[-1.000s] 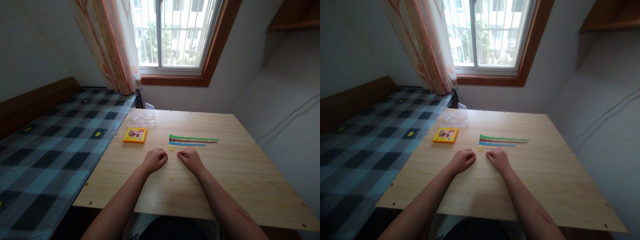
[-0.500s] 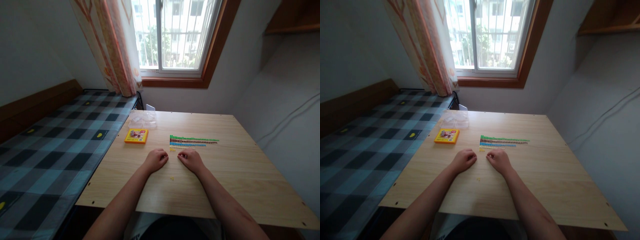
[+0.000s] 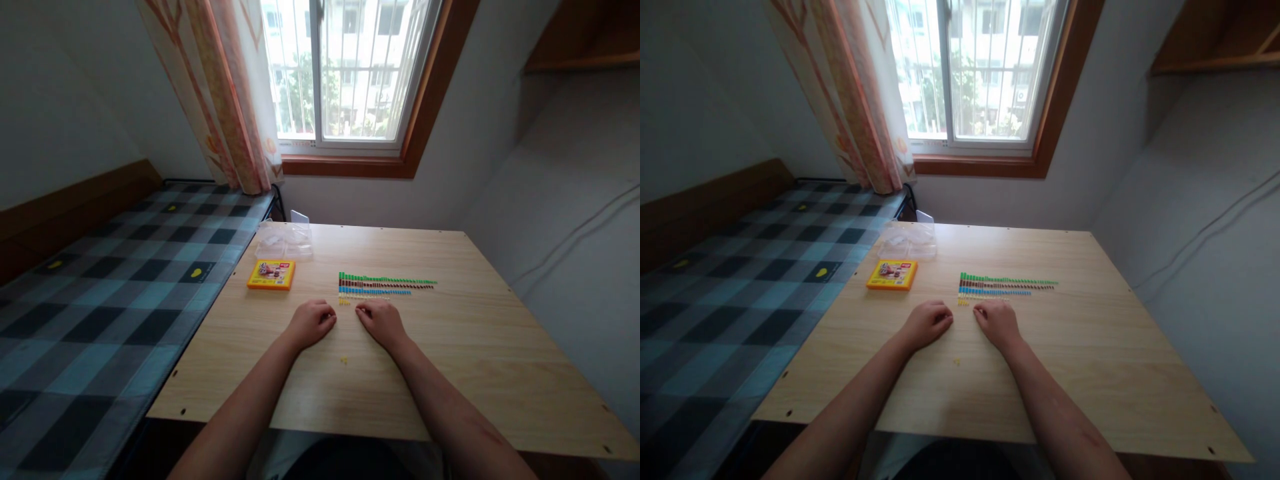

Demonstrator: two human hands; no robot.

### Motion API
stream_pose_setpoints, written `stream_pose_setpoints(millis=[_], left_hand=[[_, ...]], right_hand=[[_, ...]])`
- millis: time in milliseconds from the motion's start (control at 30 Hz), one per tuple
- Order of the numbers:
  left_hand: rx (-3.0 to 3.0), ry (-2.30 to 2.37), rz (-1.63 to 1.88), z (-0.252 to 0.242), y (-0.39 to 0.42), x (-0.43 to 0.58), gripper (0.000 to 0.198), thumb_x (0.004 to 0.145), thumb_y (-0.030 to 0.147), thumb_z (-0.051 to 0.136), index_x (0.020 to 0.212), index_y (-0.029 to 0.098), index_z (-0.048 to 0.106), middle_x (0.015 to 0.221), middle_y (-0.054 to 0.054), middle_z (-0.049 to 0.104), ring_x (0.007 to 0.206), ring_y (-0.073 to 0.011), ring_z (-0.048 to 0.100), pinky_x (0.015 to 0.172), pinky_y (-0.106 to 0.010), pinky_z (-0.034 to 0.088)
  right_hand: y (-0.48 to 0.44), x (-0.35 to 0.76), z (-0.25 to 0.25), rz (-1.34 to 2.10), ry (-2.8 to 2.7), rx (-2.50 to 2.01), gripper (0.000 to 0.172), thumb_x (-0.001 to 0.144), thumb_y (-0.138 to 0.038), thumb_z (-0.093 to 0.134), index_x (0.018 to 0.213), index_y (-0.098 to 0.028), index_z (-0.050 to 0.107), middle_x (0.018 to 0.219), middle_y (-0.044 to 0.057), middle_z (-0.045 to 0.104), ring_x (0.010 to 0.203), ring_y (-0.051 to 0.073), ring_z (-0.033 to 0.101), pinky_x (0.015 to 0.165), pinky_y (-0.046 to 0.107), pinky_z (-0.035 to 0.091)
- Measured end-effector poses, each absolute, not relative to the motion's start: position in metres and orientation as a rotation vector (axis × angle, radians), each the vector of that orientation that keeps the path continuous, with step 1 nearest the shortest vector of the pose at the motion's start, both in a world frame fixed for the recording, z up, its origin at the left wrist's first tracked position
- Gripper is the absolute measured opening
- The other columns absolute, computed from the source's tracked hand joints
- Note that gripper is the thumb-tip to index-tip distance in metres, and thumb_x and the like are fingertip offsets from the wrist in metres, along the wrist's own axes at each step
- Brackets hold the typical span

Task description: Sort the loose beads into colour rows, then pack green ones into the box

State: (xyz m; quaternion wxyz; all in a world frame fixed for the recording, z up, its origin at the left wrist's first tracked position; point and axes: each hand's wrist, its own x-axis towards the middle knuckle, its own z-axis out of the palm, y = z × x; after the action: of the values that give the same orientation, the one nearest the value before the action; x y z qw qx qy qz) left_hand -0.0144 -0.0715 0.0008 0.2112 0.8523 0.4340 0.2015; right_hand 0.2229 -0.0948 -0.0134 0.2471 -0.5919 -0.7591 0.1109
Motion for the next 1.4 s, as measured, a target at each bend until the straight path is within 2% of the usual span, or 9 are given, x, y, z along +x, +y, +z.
stream_pose_setpoints(millis=[367, 567, 733, 1033, 1400], left_hand=[[2.378, 1.214, 0.541, 0.0023, -0.0714, -0.0139, 0.013, 0.088, 0.026, 0.062, 0.083, 0.021, 0.073, 0.083, -0.003, 0.068, 0.082, -0.0171, 0.062, 0.072, -0.027, 0.044], [2.369, 1.203, 0.543, 0.0025, -0.0714, -0.0145, 0.012, 0.087, 0.026, 0.063, 0.082, 0.021, 0.072, 0.082, -0.003, 0.068, 0.081, -0.0171, 0.062, 0.072, -0.027, 0.043], [2.364, 1.187, 0.556, 0.0025, -0.0714, -0.0149, 0.012, 0.087, 0.025, 0.062, 0.083, 0.02, 0.073, 0.082, -0.003, 0.068, 0.081, -0.0166, 0.062, 0.073, -0.026, 0.043], [2.352, 1.188, 0.537, 0.0032, -0.0714, -0.0141, 0.013, 0.088, 0.026, 0.062, 0.083, 0.02, 0.073, 0.083, -0.002, 0.068, 0.082, -0.0165, 0.061, 0.074, -0.026, 0.044], [2.34, 1.186, 0.534, 0.0017, -0.0712, -0.0137, 0.014, 0.088, 0.026, 0.061, 0.083, 0.02, 0.073, 0.083, -0.002, 0.068, 0.081, -0.0163, 0.061, 0.073, -0.026, 0.043]], right_hand=[[-0.086, 0.2162, -0.0157, 0.261, -2.049, -1.66, 0.022, 0.098, -0.031, 0.057, 0.096, -0.024, 0.078, 0.1, 0.006, 0.077, 0.093, 0.02, 0.068, 0.078, 0.026, 0.045], [-0.0903, 0.2177, -0.0166, 0.299, -1.96, -1.627, 0.019, 0.093, -0.025, 0.058, 0.095, -0.022, 0.078, 0.099, 0.006, 0.077, 0.093, 0.021, 0.069, 0.083, 0.028, 0.048], [-0.0943, 0.2192, -0.0178, 0.324, -1.958, -1.606, 0.023, 0.089, -0.02, 0.059, 0.101, -0.023, 0.078, 0.101, 0.006, 0.078, 0.094, 0.021, 0.069, 0.085, 0.029, 0.049], [-0.0949, 0.2165, -0.0145, 0.284, -2.018, -1.621, 0.025, 0.091, -0.022, 0.058, 0.103, -0.026, 0.079, 0.1, 0.003, 0.078, 0.091, 0.02, 0.07, 0.081, 0.027, 0.048], [-0.094, 0.217, -0.0147, 0.296, -2.034, -1.629, 0.026, 0.092, -0.023, 0.058, 0.107, -0.027, 0.079, 0.104, 0.004, 0.078, 0.095, 0.02, 0.07, 0.084, 0.029, 0.05]])
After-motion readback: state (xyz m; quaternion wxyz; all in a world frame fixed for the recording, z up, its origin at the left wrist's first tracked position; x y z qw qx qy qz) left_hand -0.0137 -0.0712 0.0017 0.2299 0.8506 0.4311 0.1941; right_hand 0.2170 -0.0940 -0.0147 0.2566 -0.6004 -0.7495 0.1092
